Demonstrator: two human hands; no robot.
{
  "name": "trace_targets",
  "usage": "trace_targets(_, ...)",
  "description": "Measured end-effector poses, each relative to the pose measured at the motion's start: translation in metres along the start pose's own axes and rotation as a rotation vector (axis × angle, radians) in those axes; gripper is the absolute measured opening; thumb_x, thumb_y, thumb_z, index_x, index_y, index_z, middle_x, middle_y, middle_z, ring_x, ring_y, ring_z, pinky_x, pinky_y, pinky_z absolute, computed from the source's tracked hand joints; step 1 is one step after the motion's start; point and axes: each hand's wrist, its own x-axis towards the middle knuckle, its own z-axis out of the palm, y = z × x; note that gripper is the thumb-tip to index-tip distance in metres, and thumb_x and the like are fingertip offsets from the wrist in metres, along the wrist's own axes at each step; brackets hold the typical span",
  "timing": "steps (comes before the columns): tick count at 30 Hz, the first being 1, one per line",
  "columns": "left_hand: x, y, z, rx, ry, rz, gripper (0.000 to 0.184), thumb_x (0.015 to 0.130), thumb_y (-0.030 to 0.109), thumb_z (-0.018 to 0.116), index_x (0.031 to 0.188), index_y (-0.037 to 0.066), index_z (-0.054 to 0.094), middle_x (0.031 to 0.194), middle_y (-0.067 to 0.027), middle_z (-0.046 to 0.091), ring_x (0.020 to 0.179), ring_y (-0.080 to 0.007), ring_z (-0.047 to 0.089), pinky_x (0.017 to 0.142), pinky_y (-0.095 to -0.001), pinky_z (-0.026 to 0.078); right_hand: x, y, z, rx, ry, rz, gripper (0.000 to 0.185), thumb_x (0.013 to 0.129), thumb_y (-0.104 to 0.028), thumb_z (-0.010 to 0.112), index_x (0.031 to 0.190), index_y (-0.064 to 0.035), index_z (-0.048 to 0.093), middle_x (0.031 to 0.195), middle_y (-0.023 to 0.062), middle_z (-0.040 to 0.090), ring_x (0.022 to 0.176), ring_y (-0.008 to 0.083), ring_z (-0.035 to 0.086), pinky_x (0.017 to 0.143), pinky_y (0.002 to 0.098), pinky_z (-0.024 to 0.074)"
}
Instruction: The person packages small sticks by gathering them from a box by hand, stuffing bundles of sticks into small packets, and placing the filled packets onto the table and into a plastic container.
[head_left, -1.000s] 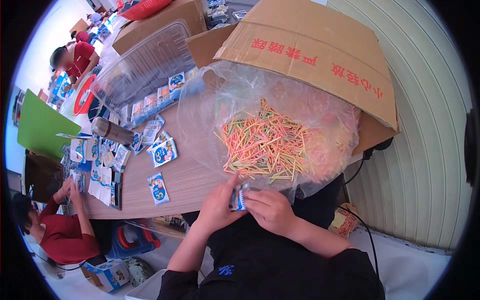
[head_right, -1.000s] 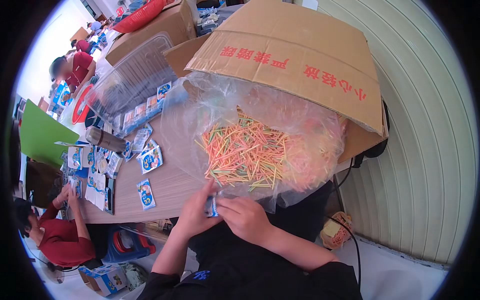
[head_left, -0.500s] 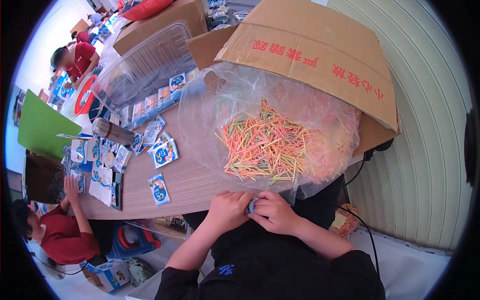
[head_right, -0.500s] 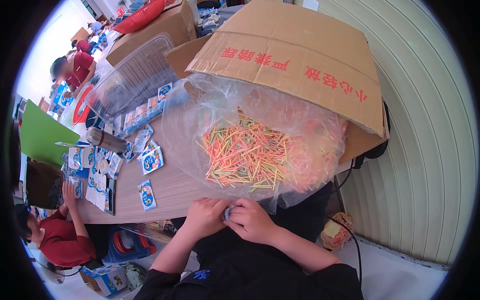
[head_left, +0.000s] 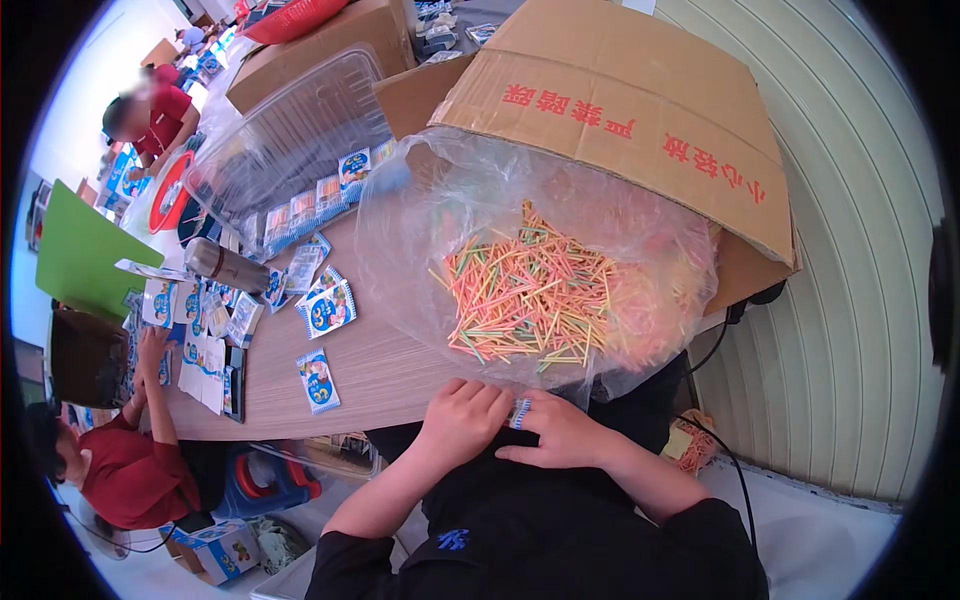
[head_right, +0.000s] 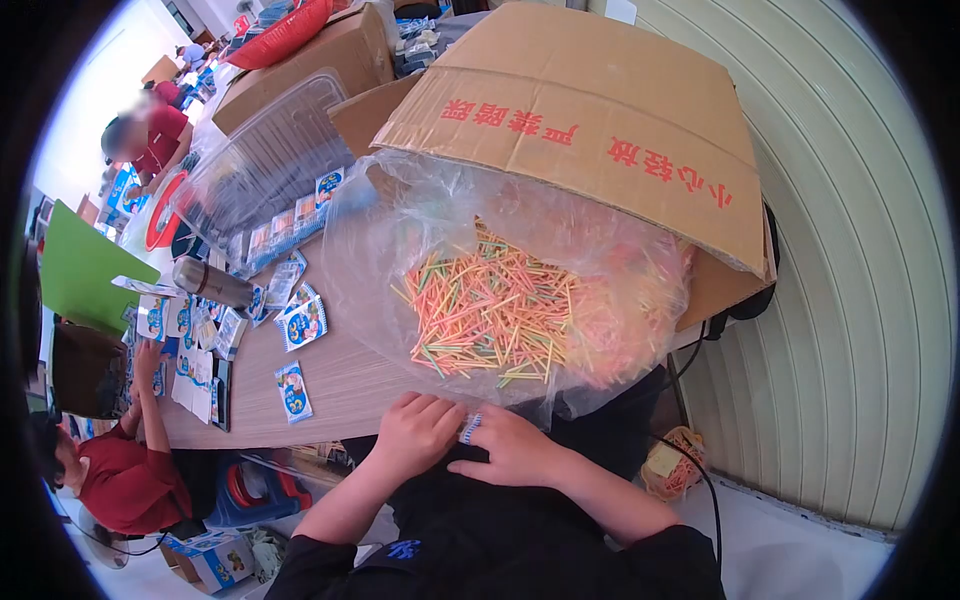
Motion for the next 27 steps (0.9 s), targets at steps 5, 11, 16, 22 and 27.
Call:
trace_targets(5, -0.008, -0.015, 0.012, -0.134, 0.107, -0.075, 0.038, 0.061, 0.014, 0.077, 0.099, 0.010, 0.070, 0.084, -0.0043, 0.067, 0.077, -0.0232, 0.067, 0.067, -0.0339, 0.051, 0.004, 0.002, 0.001, -0.011, -0.058, 0.070, 0.043, 0.084, -0.037, 0.077, 0.112, -0.0056, 0.070, 0.108, 0.0159, 0.069, 0.107, 0.0327, 0.064, 0.093, 0.0417, 0.0510)
trace_targets(11, -0.035, -0.040, 0.046, -0.365, 0.224, -0.401, 0.033, 0.061, 0.004, 0.078, 0.094, 0.007, 0.072, 0.085, -0.0072, 0.069, 0.078, -0.0245, 0.068, 0.068, -0.0335, 0.053, 0.026, 0.003, -0.036, -0.062, 0.197, -0.055, 0.037, 0.086, -0.031, 0.073, 0.110, -0.0034, 0.069, 0.108, 0.0154, 0.070, 0.099, 0.0335, 0.065, 0.090, 0.0428, 0.0515)
trace_targets(16, -0.042, -0.051, 0.049, -0.413, 0.495, -0.622, 0.032, 0.063, -0.004, 0.075, 0.094, 0.003, 0.071, 0.085, -0.0090, 0.069, 0.077, -0.0208, 0.067, 0.068, -0.0301, 0.052, 0.075, 0.029, -0.082, -0.275, 0.491, 0.269, 0.028, 0.085, -0.023, 0.072, 0.105, -0.0043, 0.074, 0.110, 0.0141, 0.071, 0.104, 0.0324, 0.066, 0.091, 0.0419, 0.0522)
trace_targets(22, -0.037, -0.048, 0.041, -0.470, 0.514, -0.664, 0.031, 0.064, -0.005, 0.073, 0.094, 0.003, 0.070, 0.083, -0.0095, 0.068, 0.076, -0.0192, 0.067, 0.069, -0.0290, 0.052, 0.164, 0.046, -0.115, -0.651, 0.210, 0.396, 0.025, 0.086, -0.014, 0.061, 0.107, -0.0057, 0.072, 0.107, 0.0172, 0.070, 0.103, 0.0351, 0.066, 0.089, 0.0439, 0.0528)
trace_targets(27, -0.036, -0.048, 0.043, -0.465, 0.554, -0.659, 0.032, 0.063, -0.004, 0.074, 0.094, 0.003, 0.070, 0.083, -0.0100, 0.068, 0.076, -0.0206, 0.067, 0.069, -0.0297, 0.052, 0.215, 0.066, -0.140, -0.439, 0.069, 0.292, 0.028, 0.088, -0.019, 0.061, 0.108, -0.0009, 0.070, 0.111, 0.0217, 0.068, 0.103, 0.0396, 0.066, 0.091, 0.0467, 0.0518)
